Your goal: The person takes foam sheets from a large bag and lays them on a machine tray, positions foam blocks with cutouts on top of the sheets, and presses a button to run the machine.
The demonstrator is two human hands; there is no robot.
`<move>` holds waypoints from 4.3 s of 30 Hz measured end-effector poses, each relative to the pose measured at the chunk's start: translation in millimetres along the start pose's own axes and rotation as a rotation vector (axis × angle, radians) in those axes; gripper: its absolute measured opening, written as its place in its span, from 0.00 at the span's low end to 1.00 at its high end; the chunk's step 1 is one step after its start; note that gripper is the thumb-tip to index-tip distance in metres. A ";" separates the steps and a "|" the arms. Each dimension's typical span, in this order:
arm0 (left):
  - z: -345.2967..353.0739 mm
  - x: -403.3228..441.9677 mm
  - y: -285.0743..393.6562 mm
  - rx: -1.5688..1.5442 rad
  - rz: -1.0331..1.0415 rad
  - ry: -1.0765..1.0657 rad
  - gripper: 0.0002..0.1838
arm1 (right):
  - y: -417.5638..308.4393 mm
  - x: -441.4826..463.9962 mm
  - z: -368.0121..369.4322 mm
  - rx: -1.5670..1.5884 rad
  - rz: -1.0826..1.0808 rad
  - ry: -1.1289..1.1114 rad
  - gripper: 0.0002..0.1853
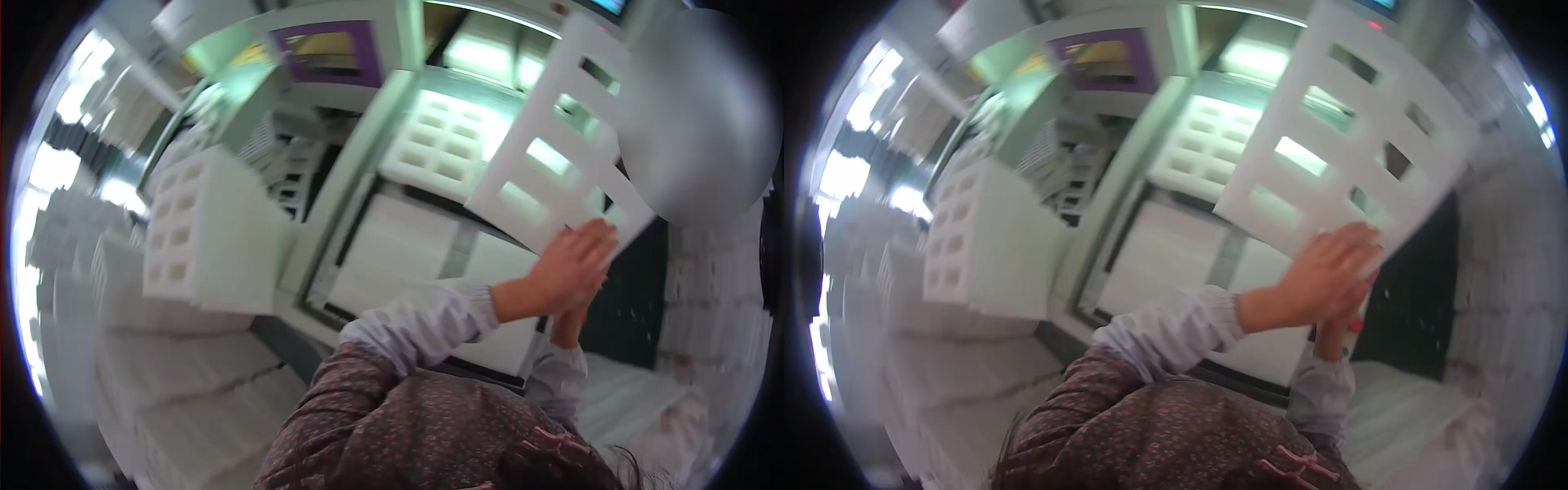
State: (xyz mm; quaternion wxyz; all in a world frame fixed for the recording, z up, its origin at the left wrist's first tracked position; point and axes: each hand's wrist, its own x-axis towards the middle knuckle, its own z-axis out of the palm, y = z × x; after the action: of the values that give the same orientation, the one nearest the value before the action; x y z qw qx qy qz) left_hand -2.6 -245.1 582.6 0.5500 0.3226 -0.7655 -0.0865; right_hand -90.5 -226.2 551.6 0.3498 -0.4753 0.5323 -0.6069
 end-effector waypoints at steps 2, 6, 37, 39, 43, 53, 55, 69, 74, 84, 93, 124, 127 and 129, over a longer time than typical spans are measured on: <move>-3.9 7.7 -18.0 0.103 0.012 -0.040 0.28 | 28.5 23.8 -30.2 0.140 -0.004 0.034 0.24; 2.5 12.6 -114.1 0.203 -0.392 0.001 0.33 | 57.0 69.0 -77.3 0.037 0.086 0.015 0.22; 46.6 -69.9 -245.0 -0.088 -1.219 -0.233 0.25 | 227.1 144.9 -47.1 -0.696 0.190 -0.370 0.27; 48.1 -71.3 -246.0 -0.111 -1.225 -0.213 0.25 | 219.5 149.8 -45.1 -0.796 0.232 -0.424 0.26; 49.6 -75.2 -250.7 -0.094 -1.194 -0.265 0.25 | 197.4 167.4 -22.2 -0.718 -0.274 -0.178 0.26; 42.0 -85.9 -289.3 -0.219 -1.295 -0.384 0.25 | 244.3 191.3 57.4 -1.134 -0.455 -0.126 0.26; 46.1 -88.8 -302.7 -0.245 -1.196 -0.219 0.27 | 246.5 187.6 57.0 -1.075 -0.444 -0.107 0.27; 54.0 -60.6 -335.9 -0.485 -1.231 -0.280 0.27 | 249.7 192.1 49.0 -1.052 -0.535 -0.115 0.24; 67.4 -54.7 -333.5 -0.265 -1.253 -0.255 0.31 | 239.7 193.4 44.6 -1.118 -0.558 -0.148 0.23; 61.9 -62.7 -308.2 0.026 -0.835 -0.147 0.23 | 244.7 204.3 38.4 -1.003 -0.986 -0.215 0.20; -275.9 -59.1 -69.6 0.902 -0.578 0.267 0.25 | 258.3 210.9 28.6 -1.087 -0.775 -0.335 0.21; -207.7 -212.7 4.7 0.530 -0.532 -0.102 0.32 | 44.4 -138.0 93.9 0.388 0.693 -0.542 0.24; -272.3 -248.3 -47.2 0.456 -1.049 -0.163 0.28 | 66.3 -146.4 94.8 0.369 0.762 -0.490 0.24; -287.2 -290.3 -75.0 0.144 -1.134 -0.064 0.21 | 84.1 -147.6 106.0 0.344 0.803 -0.464 0.24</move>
State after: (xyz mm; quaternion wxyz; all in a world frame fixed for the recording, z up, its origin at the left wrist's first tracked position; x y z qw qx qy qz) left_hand 339.5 -68.6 427.1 0.3706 0.7167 -0.4929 -0.3257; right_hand 48.0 -137.9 437.1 0.7386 -0.2907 0.4737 -0.3815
